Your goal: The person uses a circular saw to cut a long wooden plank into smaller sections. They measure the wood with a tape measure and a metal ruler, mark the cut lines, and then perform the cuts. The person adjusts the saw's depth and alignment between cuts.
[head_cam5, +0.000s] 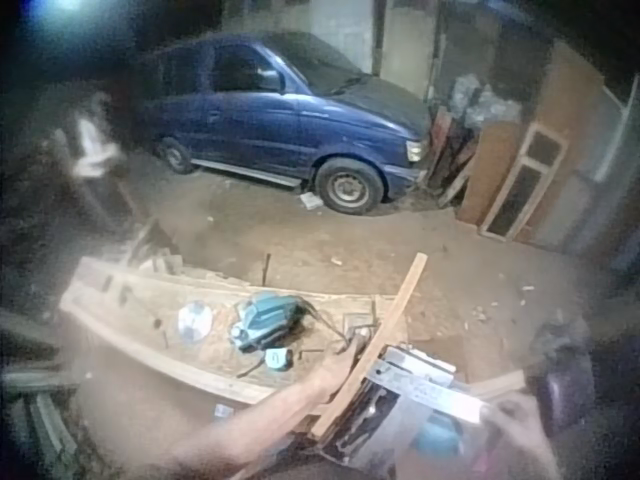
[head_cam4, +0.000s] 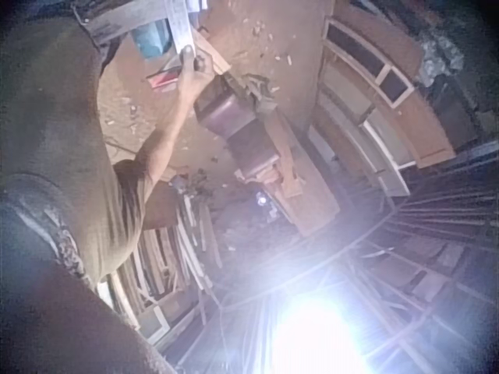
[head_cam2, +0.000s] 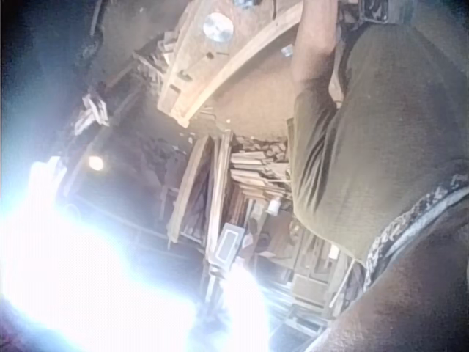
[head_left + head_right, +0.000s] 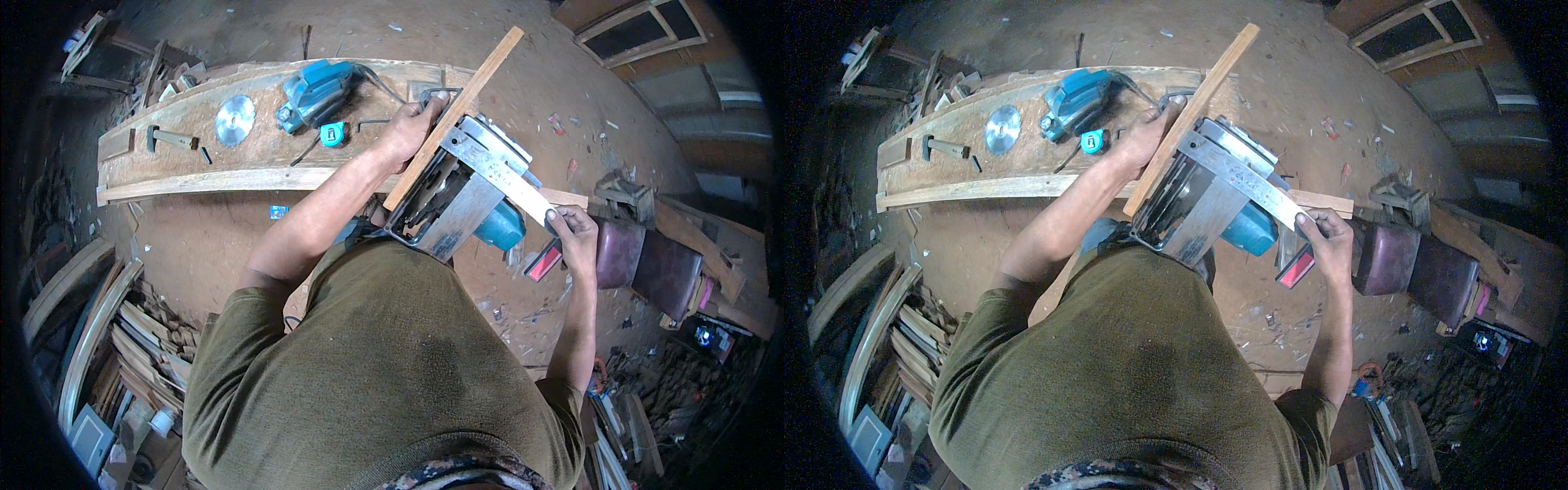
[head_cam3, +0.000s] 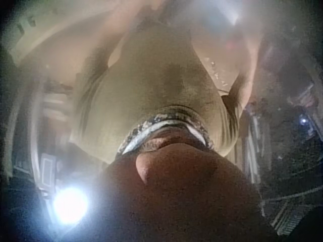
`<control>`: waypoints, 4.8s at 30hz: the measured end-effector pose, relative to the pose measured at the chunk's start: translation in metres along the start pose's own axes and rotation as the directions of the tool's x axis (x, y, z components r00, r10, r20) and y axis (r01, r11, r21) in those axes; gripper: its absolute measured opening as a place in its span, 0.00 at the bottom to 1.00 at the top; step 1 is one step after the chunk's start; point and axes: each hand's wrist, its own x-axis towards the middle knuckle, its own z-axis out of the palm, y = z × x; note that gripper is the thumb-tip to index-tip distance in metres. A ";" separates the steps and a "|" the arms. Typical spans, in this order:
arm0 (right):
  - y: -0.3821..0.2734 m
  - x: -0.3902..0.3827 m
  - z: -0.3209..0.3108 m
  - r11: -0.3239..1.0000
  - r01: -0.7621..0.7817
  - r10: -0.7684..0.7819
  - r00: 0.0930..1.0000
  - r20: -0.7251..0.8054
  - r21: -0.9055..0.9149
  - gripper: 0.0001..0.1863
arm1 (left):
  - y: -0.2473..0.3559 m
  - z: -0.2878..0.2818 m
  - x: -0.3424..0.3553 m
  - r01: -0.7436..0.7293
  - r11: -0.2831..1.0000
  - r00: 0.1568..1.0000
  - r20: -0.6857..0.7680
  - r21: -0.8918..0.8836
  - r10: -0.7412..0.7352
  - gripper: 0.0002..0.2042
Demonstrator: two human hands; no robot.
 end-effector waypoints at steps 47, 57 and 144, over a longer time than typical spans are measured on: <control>-0.001 -0.002 0.002 1.000 -0.015 0.016 1.000 -0.014 0.008 0.07 | -0.007 -0.002 0.006 0.023 1.000 1.000 -0.016 0.000 -0.023 0.27; -0.020 0.013 -0.021 0.996 0.061 -0.072 0.978 -0.194 -0.062 0.06 | -0.003 -0.005 0.001 0.078 0.997 0.996 0.048 -0.028 -0.076 0.27; 0.045 0.103 0.129 0.784 -0.024 -0.356 0.801 0.482 0.620 0.31 | -0.029 -0.063 0.022 0.071 0.996 0.996 0.058 0.062 -0.075 0.17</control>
